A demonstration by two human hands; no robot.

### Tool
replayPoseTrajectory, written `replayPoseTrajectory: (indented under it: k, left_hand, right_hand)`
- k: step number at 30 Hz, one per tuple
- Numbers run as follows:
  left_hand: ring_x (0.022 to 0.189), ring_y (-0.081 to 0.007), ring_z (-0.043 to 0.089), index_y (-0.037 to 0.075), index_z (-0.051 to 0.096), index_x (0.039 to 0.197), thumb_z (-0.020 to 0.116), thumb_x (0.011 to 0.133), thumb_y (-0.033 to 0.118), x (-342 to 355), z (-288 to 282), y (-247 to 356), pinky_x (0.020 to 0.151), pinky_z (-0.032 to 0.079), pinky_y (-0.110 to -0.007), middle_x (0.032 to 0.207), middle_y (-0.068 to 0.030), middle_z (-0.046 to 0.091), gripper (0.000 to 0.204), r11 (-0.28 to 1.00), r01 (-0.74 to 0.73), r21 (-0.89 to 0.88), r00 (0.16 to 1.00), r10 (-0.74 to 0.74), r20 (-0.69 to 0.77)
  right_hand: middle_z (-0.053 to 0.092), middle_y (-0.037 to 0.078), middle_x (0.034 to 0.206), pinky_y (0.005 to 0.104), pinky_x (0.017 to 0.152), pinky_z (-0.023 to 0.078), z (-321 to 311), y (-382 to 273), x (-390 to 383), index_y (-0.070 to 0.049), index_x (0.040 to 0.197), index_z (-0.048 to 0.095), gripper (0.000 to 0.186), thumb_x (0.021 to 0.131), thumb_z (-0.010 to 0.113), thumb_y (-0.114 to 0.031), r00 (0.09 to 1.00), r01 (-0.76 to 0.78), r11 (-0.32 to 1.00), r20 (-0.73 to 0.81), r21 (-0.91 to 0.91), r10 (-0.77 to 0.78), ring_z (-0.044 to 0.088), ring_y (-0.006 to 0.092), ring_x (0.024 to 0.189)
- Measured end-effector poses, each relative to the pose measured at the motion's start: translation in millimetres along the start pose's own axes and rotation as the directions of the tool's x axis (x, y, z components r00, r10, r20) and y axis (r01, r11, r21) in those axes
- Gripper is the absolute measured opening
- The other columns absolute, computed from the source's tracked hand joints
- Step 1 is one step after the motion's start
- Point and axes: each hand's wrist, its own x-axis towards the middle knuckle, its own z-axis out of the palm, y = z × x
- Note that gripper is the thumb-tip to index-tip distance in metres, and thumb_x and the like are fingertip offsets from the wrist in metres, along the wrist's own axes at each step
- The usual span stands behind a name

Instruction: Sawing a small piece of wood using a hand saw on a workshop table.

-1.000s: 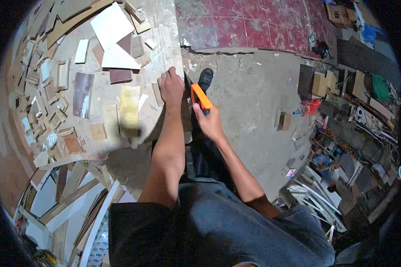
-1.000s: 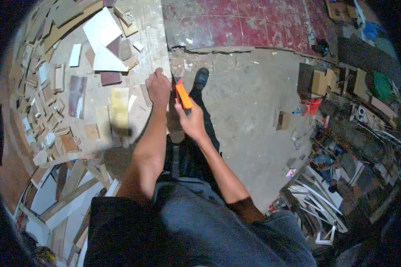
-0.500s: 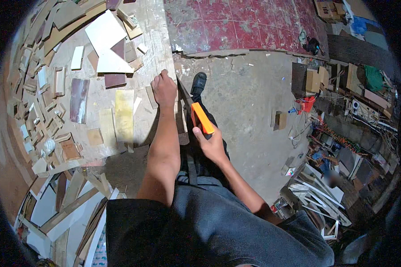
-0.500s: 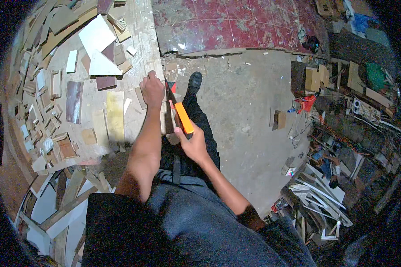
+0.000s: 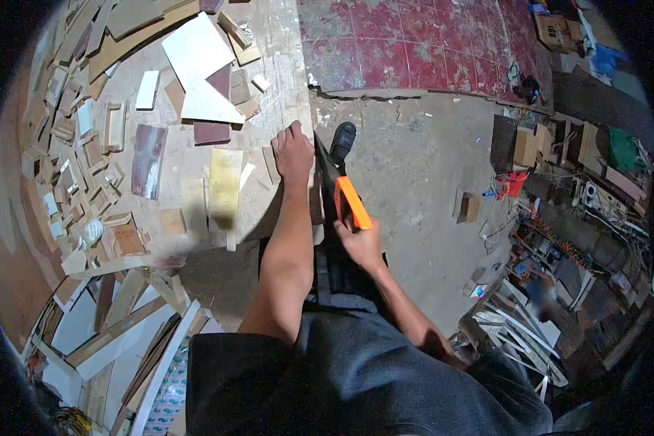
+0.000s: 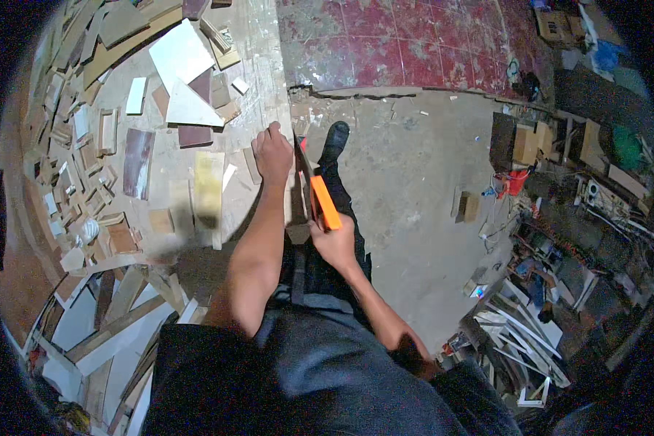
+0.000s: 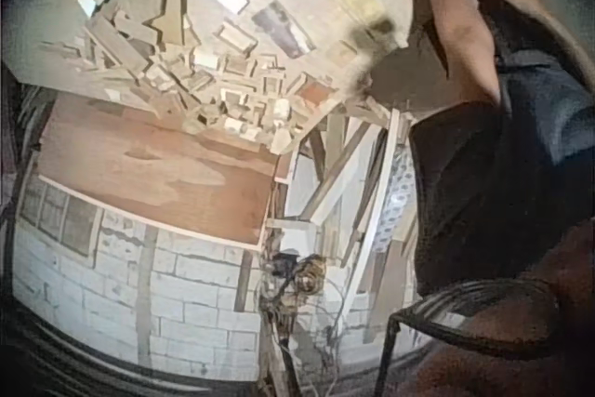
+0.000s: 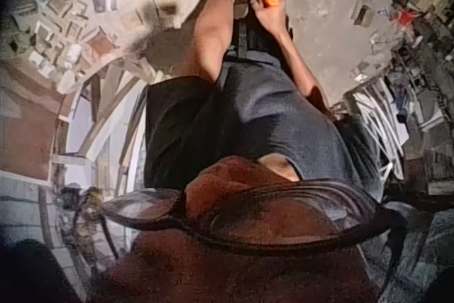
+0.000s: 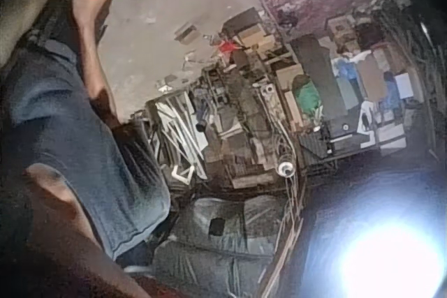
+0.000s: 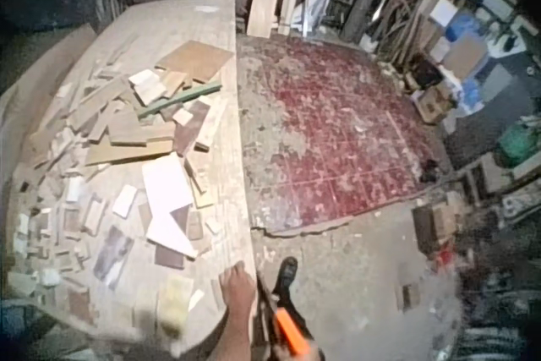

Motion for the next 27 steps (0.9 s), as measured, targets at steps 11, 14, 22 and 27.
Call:
replayPoseTrajectory:
  k: [11,14,22,27]
  left_hand:
    - [0.085,-0.0285,0.059,0.009,0.059,0.105,0.063,0.084,0.009,0,5,1,0.076,0.044,-0.042,0.084,-0.0096,0.061,0.022,1.000,-0.016,0.007,0.999,0.016,-0.030]
    - [0.085,-0.0284,0.059,0.009,0.060,0.107,0.063,0.083,0.008,-7,3,8,0.076,0.044,-0.042,0.084,-0.0095,0.061,0.024,1.000,-0.017,-0.023,1.000,0.017,-0.008]
    - [0.085,-0.0287,0.060,0.008,0.061,0.107,0.063,0.083,0.007,2,6,6,0.078,0.044,-0.043,0.084,-0.0093,0.061,0.024,0.999,-0.030,0.016,0.999,0.031,-0.037]
    - [0.085,-0.0287,0.060,0.008,0.060,0.106,0.062,0.084,0.007,-7,7,-1,0.079,0.044,-0.043,0.083,-0.0095,0.061,0.022,1.000,-0.020,-0.005,0.999,0.020,-0.032]
  right_hand:
    - [0.050,0.010,0.059,0.0330,0.055,0.044,10,12,5,0.006,0.076,0.054,0.014,0.078,0.064,-0.003,0.999,-0.033,0.995,-0.022,0.091,0.035,0.051,0.0120,0.057]
    - [0.052,0.009,0.059,0.0324,0.053,0.043,23,4,58,0.005,0.076,0.055,0.012,0.079,0.065,-0.002,0.995,-0.002,0.994,-0.097,0.111,0.013,0.051,0.0133,0.055]
    - [0.050,0.009,0.058,0.0328,0.052,0.043,16,17,27,0.003,0.071,0.053,0.014,0.076,0.065,-0.002,0.997,0.002,0.992,-0.082,0.127,0.008,0.051,0.0134,0.053]
    - [0.052,0.011,0.059,0.0332,0.056,0.045,15,11,0,0.003,0.072,0.054,0.014,0.076,0.066,-0.003,0.991,0.111,0.993,-0.078,0.031,-0.108,0.055,0.0160,0.055]
